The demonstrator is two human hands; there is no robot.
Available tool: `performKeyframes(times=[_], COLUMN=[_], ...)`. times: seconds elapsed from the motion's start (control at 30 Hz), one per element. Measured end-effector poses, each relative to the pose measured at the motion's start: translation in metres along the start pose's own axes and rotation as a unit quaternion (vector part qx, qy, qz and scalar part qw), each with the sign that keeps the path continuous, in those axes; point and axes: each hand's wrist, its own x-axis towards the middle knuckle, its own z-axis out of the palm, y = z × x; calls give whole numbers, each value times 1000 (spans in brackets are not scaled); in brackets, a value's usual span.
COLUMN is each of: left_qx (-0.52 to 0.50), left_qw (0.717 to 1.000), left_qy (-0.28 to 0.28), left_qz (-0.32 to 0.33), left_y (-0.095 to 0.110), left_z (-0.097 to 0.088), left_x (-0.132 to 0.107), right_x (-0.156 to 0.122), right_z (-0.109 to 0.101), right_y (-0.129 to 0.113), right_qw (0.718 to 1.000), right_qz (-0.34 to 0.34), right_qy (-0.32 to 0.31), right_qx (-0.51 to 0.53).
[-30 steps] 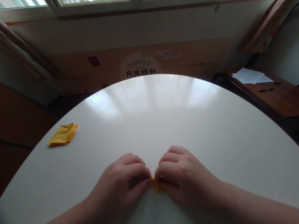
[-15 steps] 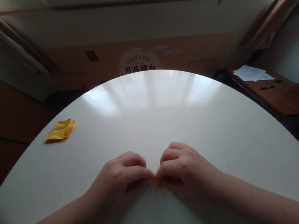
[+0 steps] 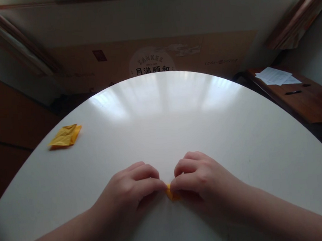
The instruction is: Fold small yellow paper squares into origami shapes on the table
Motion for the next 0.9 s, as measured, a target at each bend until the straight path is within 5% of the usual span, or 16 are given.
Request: performKeyframes(times=[0.17, 0.33, 0.9], left_qx=[135, 250, 301], left_qw=[984, 961, 948], left_qy=[44, -1, -45], left_qz=[107, 118, 91], left_y=[25, 47, 39], left_z=[1, 2, 5], left_x=[-13, -28, -27], right_x=[-1, -3, -2], right_z=[2, 4, 3], right_y=[1, 0, 0], right_qw=[1000, 1000, 1000], right_qz=[-2, 3, 14], right_qy=[14, 21, 1], right_qx=[16, 23, 6])
